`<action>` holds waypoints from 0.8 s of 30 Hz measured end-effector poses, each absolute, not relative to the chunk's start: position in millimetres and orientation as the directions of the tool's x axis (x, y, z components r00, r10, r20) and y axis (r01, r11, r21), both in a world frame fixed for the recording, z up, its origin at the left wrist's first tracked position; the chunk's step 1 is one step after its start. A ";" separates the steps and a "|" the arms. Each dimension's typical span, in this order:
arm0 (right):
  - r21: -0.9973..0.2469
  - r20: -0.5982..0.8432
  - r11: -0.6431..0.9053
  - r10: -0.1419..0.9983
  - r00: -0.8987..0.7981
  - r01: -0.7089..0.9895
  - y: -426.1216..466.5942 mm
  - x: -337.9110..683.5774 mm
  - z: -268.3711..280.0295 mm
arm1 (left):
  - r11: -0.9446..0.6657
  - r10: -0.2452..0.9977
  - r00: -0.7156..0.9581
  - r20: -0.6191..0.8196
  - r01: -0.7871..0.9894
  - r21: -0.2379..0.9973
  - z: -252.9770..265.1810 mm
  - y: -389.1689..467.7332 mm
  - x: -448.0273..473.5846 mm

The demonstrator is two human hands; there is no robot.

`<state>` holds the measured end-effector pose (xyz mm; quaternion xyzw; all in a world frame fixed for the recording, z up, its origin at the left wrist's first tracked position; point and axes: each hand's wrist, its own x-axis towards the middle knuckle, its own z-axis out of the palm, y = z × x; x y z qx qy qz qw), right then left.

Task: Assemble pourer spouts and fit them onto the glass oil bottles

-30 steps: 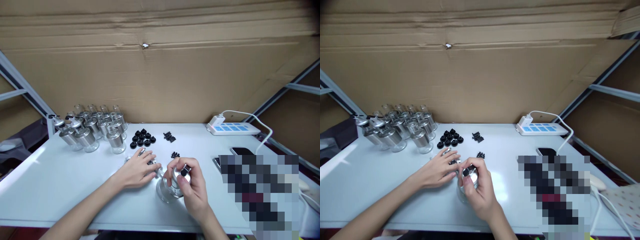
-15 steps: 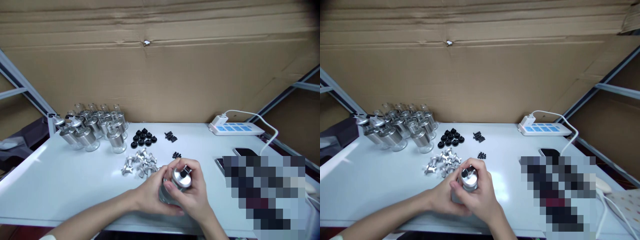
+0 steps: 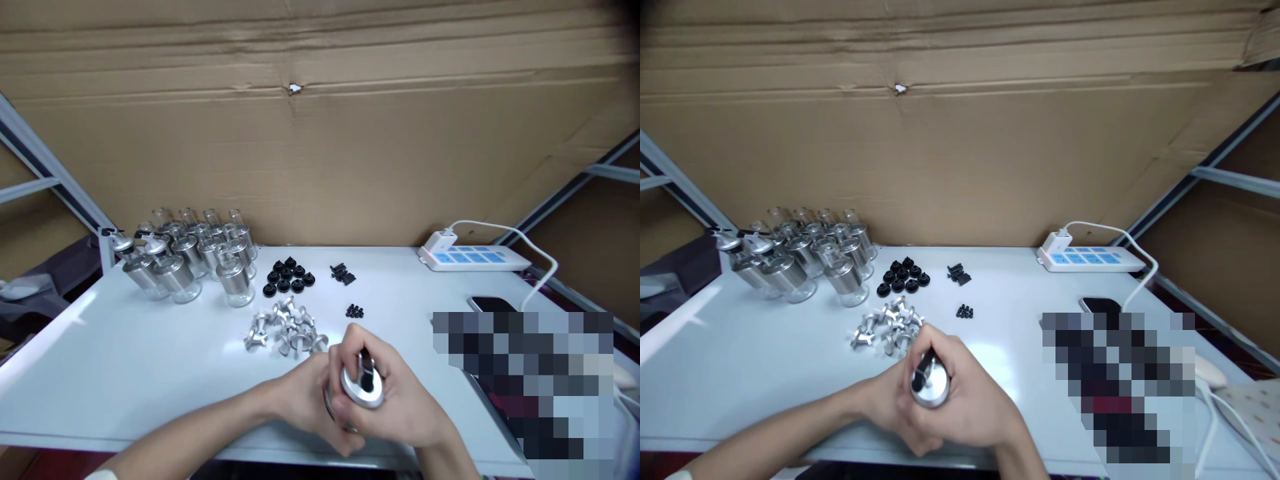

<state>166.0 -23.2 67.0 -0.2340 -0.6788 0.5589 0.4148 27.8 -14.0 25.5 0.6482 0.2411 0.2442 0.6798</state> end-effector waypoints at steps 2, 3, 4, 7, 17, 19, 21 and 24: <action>-0.942 0.324 0.190 0.737 -0.593 -0.278 -22.2 166.8 62.8 | 0.067 0.621 0.784 -0.024 -0.022 0.998 24.1 -13.8 26.3; -0.932 0.334 0.161 0.730 -0.596 -0.325 -21.8 166.6 60.8 | 0.066 0.622 0.782 -0.032 -0.011 0.998 23.6 -13.5 26.0; -0.922 0.343 0.142 0.732 -0.589 -0.360 -21.6 166.0 59.3 | 0.058 0.632 0.773 -0.041 0.006 0.998 23.3 -13.1 25.9; -0.897 0.376 0.168 0.774 -0.510 -0.408 -23.8 161.9 57.6 | 0.042 0.672 0.738 -0.058 0.040 0.998 22.9 -12.4 26.8; -0.750 0.658 0.644 0.750 -0.069 -0.148 -39.1 148.0 44.3 | 0.001 0.659 0.750 0.044 -0.060 0.998 37.1 -8.8 24.5; -0.744 0.667 0.654 0.738 -0.102 -0.136 -37.2 149.2 46.0 | 0.021 0.653 0.757 0.018 -0.042 0.999 36.0 -8.6 25.1; -0.790 0.613 0.600 0.775 -0.156 -0.126 -35.3 152.5 49.8 | 0.008 0.660 0.751 0.016 -0.028 1.000 32.4 -9.4 26.5; -0.903 0.429 0.419 0.870 -0.245 -0.092 -33.6 158.8 57.2 | -0.038 0.679 0.733 0.035 -0.012 0.999 27.4 -12.0 28.7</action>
